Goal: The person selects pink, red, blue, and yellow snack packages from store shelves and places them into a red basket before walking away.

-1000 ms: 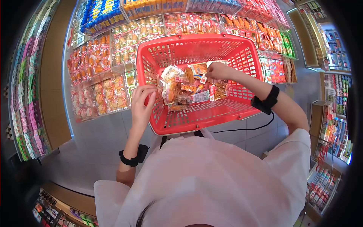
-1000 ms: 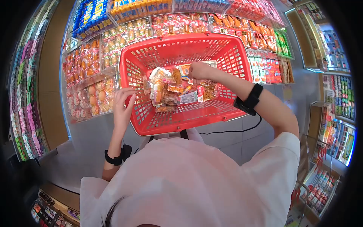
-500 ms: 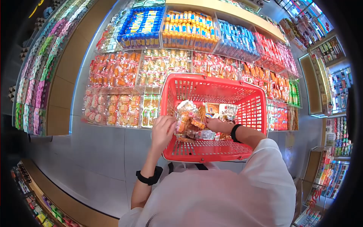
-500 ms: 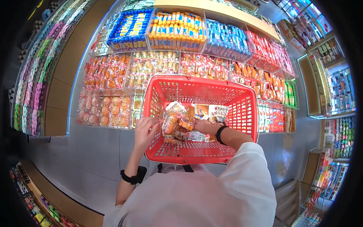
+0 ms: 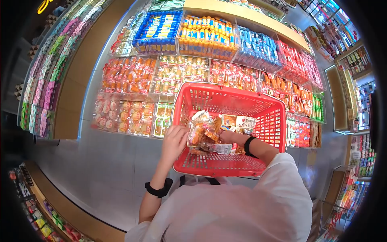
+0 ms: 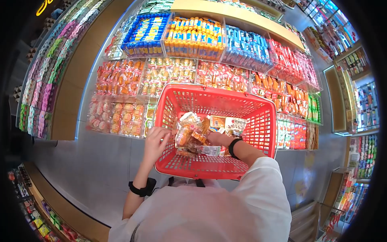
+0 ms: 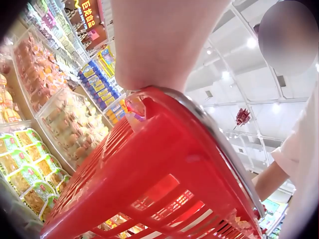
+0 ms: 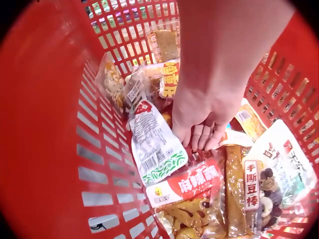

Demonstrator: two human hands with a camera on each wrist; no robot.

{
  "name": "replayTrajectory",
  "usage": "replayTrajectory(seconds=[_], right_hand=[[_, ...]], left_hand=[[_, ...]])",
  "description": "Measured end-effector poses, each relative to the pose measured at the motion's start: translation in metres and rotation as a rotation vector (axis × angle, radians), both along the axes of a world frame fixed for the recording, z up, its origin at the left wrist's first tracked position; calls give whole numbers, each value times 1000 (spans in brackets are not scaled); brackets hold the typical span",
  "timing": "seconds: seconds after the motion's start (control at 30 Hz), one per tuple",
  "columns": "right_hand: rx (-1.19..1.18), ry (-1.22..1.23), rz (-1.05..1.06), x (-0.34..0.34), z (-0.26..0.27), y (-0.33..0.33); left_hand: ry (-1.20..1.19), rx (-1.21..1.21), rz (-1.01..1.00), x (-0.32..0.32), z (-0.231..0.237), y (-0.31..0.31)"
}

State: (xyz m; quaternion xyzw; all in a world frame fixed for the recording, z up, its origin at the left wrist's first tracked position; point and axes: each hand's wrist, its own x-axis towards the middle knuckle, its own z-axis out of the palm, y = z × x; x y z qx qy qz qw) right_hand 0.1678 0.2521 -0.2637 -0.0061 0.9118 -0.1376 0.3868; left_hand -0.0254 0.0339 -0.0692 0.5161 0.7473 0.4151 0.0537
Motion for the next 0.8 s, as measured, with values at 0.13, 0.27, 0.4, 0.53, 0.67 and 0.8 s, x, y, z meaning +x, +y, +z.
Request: replayTrajectory(seconds=[0.13,0.27,0.4,0.53,0.67,0.8], right_hand=[[-299,-71,-141,14,-48,10],[-523,-337,-607,13,-30,-7],[-542,-394,-637,15,-42,-7],[-560,-434,-709,12,-29,-9],[-501,-400,-555,11,-20,-6],[-420,-479,-217,-8,24,0]], left_hand=[[3,-31,-12,-1,-5,-1],[26,20,-36,-3,-9,0],[38,45,-41,-4,-8,2],[8,34,-38,-4,-7,0],[14,34,-28,-2,-5,2],[44,2,-40,-1,-1,-1]])
